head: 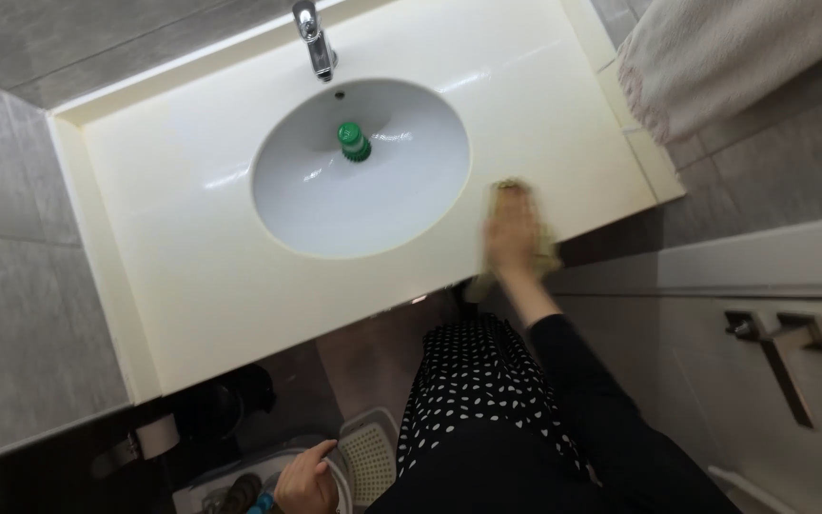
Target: Cleaning the bathroom sink, mirror, and surrounding surfaces using cleaning spray, paper towels, and sponges.
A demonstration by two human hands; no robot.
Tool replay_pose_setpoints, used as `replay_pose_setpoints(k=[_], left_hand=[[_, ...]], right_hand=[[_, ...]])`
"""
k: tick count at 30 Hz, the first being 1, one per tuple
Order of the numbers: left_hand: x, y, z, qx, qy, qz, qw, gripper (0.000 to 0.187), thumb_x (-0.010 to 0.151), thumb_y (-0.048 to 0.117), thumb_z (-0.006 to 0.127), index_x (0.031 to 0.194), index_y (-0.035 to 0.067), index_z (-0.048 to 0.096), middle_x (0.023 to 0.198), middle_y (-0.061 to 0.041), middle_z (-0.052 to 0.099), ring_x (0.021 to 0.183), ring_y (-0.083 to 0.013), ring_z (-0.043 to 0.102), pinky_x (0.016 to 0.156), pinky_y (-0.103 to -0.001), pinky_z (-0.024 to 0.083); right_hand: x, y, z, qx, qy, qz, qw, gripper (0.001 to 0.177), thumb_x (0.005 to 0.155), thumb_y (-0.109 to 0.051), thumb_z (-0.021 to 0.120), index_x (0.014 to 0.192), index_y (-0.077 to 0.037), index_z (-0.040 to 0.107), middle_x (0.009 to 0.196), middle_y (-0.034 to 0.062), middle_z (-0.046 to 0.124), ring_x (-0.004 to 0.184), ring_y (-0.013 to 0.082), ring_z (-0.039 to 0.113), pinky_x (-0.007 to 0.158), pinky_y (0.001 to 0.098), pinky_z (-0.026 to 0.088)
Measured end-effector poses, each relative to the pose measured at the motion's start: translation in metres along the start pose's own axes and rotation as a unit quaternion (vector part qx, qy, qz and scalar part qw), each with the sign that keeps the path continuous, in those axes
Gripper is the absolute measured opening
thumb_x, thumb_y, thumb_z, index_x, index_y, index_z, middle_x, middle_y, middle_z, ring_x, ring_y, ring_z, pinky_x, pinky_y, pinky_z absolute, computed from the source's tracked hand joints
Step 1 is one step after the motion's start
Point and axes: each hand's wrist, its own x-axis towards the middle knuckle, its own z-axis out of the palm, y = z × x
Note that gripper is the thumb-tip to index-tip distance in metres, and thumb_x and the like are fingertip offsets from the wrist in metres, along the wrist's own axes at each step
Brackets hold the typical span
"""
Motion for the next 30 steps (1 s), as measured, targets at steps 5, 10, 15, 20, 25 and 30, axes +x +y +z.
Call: replay_pose_setpoints(k=[5,10,15,20,25,30], left_hand=[[-0.043,-0.025,-0.008,0.008,-0.023,-0.062,0.998,0.070,0.105,0.047,0.024,0.080,0.014,0.081,0.071,-0.005,0.076,0.062,-0.0225,0.071,0.058,-0.035,0.055],[-0.022,0.018,-0.041,-0.050,0.105,0.051,0.992,0.066,0.112,0.046,0.028,0.082,0.012,0.076,0.079,-0.009,0.073,0.076,-0.0295,0.071,0.067,-0.040,0.053],[-0.020,0.025,-0.039,-0.088,0.130,0.069,0.985,0.062,0.109,0.047,0.032,0.083,0.011,0.076,0.078,-0.007,0.073,0.073,-0.0280,0.071,0.066,-0.039,0.053],[-0.011,0.017,-0.011,-0.120,0.117,0.025,0.986,0.047,0.105,0.039,0.044,0.085,0.013,0.077,0.081,-0.005,0.076,0.075,-0.0245,0.073,0.068,-0.038,0.054],[0.033,0.046,-0.013,-0.179,-0.033,0.053,0.982,0.082,0.072,0.041,0.083,0.137,-0.001,0.057,0.147,-0.024,0.049,0.128,-0.0382,0.048,0.103,-0.049,0.037],[0.051,0.046,0.015,-0.132,-0.053,0.128,0.981,0.059,0.065,0.028,0.086,0.117,0.009,0.066,0.150,-0.015,0.050,0.142,-0.0361,0.044,0.115,-0.054,0.031]], right_hand=[[-0.086,-0.202,0.022,0.046,-0.136,-0.217,0.966,0.060,0.107,-0.031,0.033,0.162,-0.007,0.027,0.167,0.0110,0.029,0.158,0.0266,0.024,0.133,0.0437,0.014],[-0.113,-0.242,0.034,0.289,-0.121,-0.441,0.841,0.038,0.112,-0.027,0.038,0.143,-0.013,0.055,0.148,0.0107,0.063,0.141,0.0227,0.057,0.122,0.0403,0.033],[-0.140,-0.125,0.053,0.065,-0.479,-0.496,0.722,0.038,0.109,-0.045,0.039,0.129,-0.020,0.059,0.114,0.0121,0.074,0.115,0.0310,0.067,0.125,0.0480,0.030],[-0.128,-0.097,-0.015,0.112,-0.479,-0.442,0.751,0.038,0.106,-0.042,0.040,0.131,-0.025,0.063,0.149,0.0141,0.051,0.144,0.0325,0.037,0.114,0.0618,0.010],[-0.121,-0.147,-0.135,0.288,-0.567,-0.349,0.688,0.041,0.100,-0.025,0.054,0.139,-0.024,0.067,0.140,0.0075,0.056,0.130,0.0241,0.048,0.117,0.0480,0.032],[-0.117,-0.142,-0.164,0.395,-0.624,-0.251,0.626,0.034,0.102,-0.016,0.054,0.134,-0.013,0.063,0.128,0.0060,0.066,0.119,0.0208,0.063,0.104,0.0382,0.050]])
